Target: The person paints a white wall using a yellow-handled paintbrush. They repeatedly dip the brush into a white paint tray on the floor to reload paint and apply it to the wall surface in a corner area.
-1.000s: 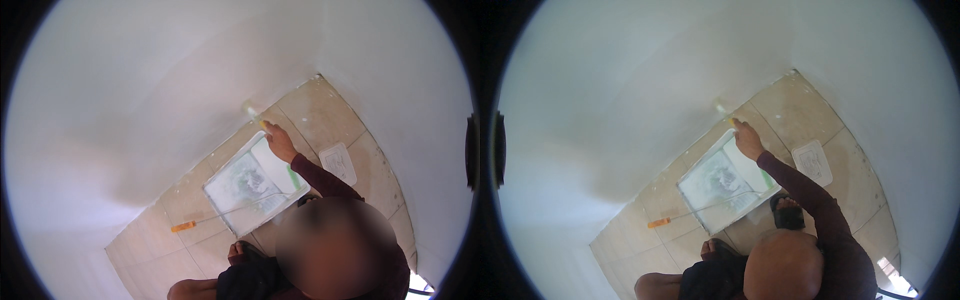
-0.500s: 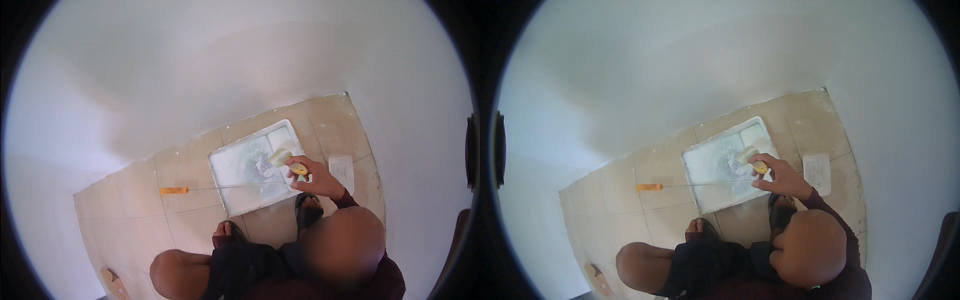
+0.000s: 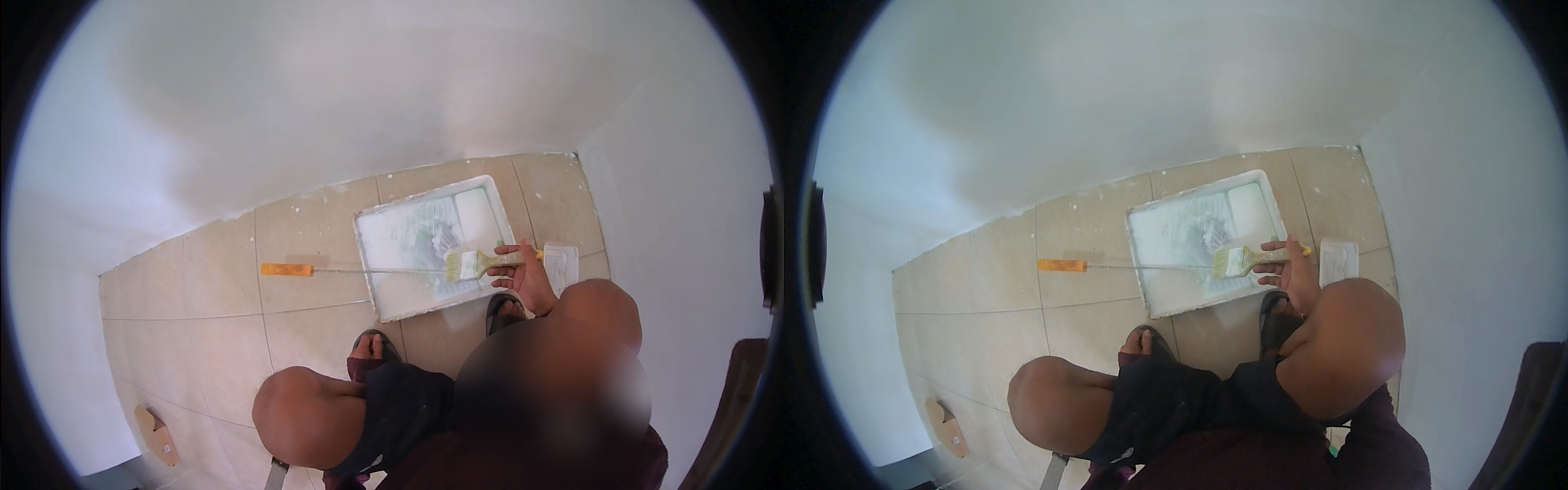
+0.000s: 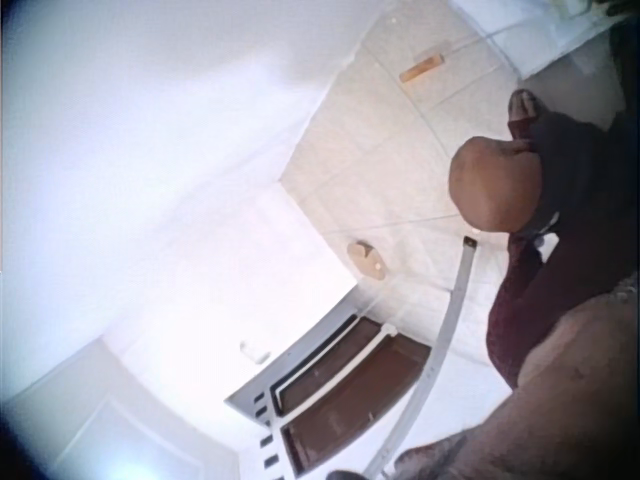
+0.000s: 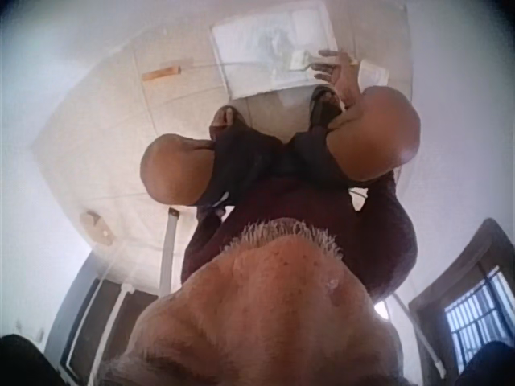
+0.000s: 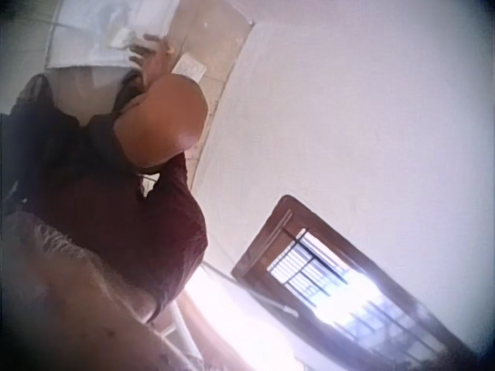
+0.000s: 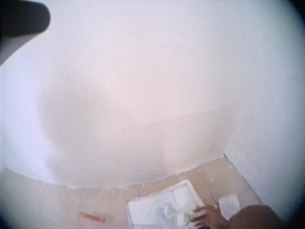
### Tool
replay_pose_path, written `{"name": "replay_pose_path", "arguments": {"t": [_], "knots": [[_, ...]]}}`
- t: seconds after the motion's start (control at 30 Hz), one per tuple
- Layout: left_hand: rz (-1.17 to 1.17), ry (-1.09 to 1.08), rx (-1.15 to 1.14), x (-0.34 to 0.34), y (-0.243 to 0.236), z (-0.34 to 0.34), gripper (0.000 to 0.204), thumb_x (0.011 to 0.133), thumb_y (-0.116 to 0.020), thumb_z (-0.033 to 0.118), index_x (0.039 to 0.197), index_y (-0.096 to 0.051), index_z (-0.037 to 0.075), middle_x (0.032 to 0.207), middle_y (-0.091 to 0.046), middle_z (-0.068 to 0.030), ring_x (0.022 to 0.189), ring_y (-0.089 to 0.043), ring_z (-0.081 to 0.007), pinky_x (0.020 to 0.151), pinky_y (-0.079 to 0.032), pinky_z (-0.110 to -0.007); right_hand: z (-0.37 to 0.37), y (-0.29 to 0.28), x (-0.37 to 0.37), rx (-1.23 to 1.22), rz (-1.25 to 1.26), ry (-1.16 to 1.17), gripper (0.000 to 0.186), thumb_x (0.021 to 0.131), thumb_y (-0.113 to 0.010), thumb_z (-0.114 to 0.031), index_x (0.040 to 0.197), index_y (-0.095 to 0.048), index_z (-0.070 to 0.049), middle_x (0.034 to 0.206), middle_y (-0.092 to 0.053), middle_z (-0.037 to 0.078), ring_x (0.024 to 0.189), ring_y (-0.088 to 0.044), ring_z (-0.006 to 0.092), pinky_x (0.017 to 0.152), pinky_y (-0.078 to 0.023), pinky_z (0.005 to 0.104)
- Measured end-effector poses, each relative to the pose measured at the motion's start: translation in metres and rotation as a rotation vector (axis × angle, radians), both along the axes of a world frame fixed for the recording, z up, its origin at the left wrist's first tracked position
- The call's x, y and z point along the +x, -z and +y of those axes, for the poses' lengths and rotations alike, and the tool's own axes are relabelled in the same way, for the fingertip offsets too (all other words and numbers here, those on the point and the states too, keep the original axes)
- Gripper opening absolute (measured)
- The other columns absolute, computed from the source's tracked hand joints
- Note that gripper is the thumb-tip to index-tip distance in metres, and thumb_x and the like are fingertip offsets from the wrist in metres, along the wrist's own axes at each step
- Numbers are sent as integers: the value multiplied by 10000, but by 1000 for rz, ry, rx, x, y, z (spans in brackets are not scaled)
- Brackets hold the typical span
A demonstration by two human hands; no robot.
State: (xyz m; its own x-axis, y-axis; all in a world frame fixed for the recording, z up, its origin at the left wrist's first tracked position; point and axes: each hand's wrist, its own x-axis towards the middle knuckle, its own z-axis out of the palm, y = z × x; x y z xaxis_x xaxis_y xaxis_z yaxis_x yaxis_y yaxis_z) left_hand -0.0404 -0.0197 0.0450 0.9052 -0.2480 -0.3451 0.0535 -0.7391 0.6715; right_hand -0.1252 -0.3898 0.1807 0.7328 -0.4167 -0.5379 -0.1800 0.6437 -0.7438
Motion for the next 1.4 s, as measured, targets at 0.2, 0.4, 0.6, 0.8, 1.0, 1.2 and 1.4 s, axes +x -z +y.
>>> {"name": "replay_pose_path", "arguments": {"t": [0.2, 0.4, 0.6, 0.8, 1.0, 1.2, 1.4], "knots": [[7, 0, -64, -1, 3, 1, 313, 934, -564, 401, 934, -648, 99, 754, -667, -168, 704, -655, -355, 633, -508, -435, -6, 16, -3, 40, -111, 144, 359, 946, -598, -327, 1164, -541, -48, 1065, -621, 109, 919, -637, 196, 816, -546, 353], [-33, -50, -72, 4, 2, 2, 307, 935, -568, 383, 933, -648, 86, 750, -665, -172, 704, -657, -352, 631, -506, -435, -28, -7, 54, -773, -17, 100, 185, 882, -663, -116, 1038, -602, -40, 927, -651, 70, 826, -649, 170, 748, -531, 315], [28, -99, -139, -2, 5, -4, 281, 938, -587, 335, 937, -659, 64, 710, -656, -135, 624, -623, -233, 602, -494, -359, -52, 15, 78, -1442, 195, -219, 186, 843, -684, -158, 932, -619, -9, 741, -640, 94, 647, -613, 175, 635, -498, 298], [5, -140, -259, -3, -5, -8, 260, 952, -582, 306, 936, -660, 59, 692, -650, -99, 619, -589, -166, 585, -470, -333, -51, 51, 76, -1379, 302, -343, 221, 810, -700, -195, 941, -629, -31, 801, -657, 171, 743, -642, 336, 684, -503, 397], [-22, -131, -253, 1, 12, 2, 276, 959, -571, 319, 926, -650, 57, 723, -667, -122, 649, -616, -182, 601, -476, -323, -26, 23, 83, -1167, 184, -251, 213, 821, -709, -193, 952, -632, -44, 785, -658, 128, 705, -647, 225, 669, -506, 334], [-779, 410, 171, 3, 17, -10, 164, 836, -593, 51, 999, -607, 65, 802, -573, -127, 604, -606, -283, 448, -480, -398, -24, 47, 87, -1501, -11, -290, 279, 854, -671, -247, 1078, -581, -107, 829, -670, 147, 743, -669, 320, 702, -533, 402], [-217, 235, 62, 1, 71, 34, 259, 894, -603, 275, 1047, -642, 70, 1045, -660, -177, 680, -670, -327, 579, -546, -436, 16, 47, 106, -1488, -69, -455, 264, 871, -631, -298, 1042, -582, -102, 931, -630, 133, 803, -641, 341, 695, -523, 429]]}}
